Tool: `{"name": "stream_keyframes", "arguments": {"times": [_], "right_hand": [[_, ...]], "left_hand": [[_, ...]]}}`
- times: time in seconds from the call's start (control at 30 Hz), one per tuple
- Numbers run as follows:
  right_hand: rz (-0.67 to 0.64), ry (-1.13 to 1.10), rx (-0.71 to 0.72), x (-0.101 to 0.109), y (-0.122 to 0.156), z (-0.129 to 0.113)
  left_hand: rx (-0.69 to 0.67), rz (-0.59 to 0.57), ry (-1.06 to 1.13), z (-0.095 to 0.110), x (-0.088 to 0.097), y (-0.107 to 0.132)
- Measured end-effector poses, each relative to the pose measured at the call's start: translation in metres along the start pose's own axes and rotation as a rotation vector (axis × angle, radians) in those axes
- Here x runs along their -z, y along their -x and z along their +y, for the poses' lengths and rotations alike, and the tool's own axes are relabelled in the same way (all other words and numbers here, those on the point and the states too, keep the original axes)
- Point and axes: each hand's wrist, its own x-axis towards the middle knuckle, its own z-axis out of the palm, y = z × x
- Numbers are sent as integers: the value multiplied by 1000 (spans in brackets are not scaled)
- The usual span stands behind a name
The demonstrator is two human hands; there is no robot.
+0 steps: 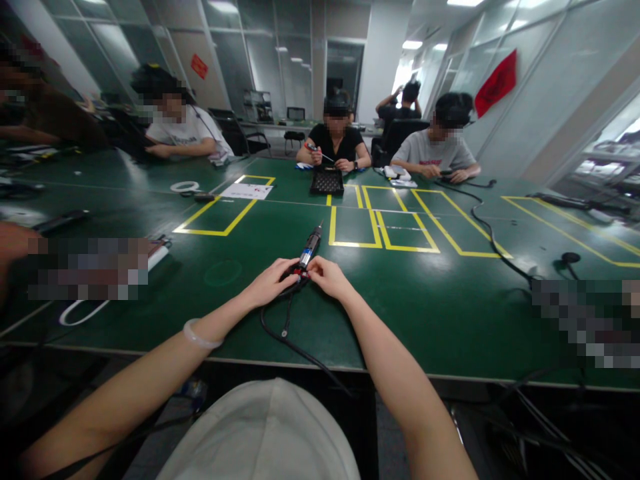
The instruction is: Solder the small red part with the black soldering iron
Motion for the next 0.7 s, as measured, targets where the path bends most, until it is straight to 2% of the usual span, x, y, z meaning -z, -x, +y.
{"name": "stream_keyframes", "arguments": {"times": [0.3, 0.53, 0.7], "right_hand": [[4, -9, 43, -1, 0, 2], [-33, -50, 91, -1, 1, 2], [-77, -109, 106, -3, 1, 2]], "left_hand": [[11, -54, -23, 2, 5, -2], [113, -72, -197, 15, 5, -7], [137, -81, -303, 16, 8, -9]]}}
